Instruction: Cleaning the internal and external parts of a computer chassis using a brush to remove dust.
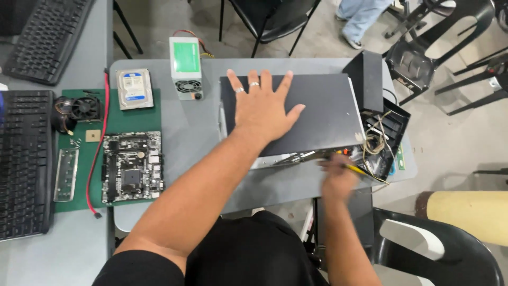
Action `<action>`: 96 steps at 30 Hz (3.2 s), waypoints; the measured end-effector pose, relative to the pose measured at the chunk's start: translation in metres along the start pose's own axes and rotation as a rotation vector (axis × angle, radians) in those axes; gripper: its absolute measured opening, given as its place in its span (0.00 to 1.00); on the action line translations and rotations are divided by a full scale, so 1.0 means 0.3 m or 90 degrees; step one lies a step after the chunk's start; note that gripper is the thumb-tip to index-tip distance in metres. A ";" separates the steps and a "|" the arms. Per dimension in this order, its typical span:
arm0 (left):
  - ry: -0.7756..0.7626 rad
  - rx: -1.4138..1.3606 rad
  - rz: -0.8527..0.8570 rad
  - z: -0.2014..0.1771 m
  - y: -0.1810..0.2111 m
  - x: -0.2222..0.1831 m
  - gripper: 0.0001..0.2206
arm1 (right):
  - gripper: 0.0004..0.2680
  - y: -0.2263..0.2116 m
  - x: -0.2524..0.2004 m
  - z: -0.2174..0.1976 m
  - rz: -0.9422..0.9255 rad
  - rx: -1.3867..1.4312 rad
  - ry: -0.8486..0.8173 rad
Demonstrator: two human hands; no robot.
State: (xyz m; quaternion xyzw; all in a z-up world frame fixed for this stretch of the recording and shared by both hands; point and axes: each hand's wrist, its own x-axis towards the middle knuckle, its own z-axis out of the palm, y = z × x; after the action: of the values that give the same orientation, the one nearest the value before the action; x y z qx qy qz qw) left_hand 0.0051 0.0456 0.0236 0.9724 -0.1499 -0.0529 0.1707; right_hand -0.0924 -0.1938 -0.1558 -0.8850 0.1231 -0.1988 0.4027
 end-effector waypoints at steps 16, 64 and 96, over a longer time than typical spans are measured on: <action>-0.034 -0.031 0.081 -0.045 -0.054 -0.054 0.29 | 0.09 0.028 -0.253 0.132 0.151 -0.187 -0.055; 0.096 0.104 -0.041 0.081 -0.031 -0.057 0.30 | 0.11 0.058 -0.196 0.180 0.293 0.062 -0.188; 0.137 0.127 -0.216 0.086 0.065 -0.097 0.30 | 0.09 0.002 -0.152 0.140 0.326 0.119 -0.339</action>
State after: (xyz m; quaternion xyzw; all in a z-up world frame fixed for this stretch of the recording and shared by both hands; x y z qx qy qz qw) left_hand -0.0318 0.0290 0.0079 0.9958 0.0303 0.0381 0.0771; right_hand -0.1140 -0.1490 -0.1928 -0.8058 0.2125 0.1351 0.5360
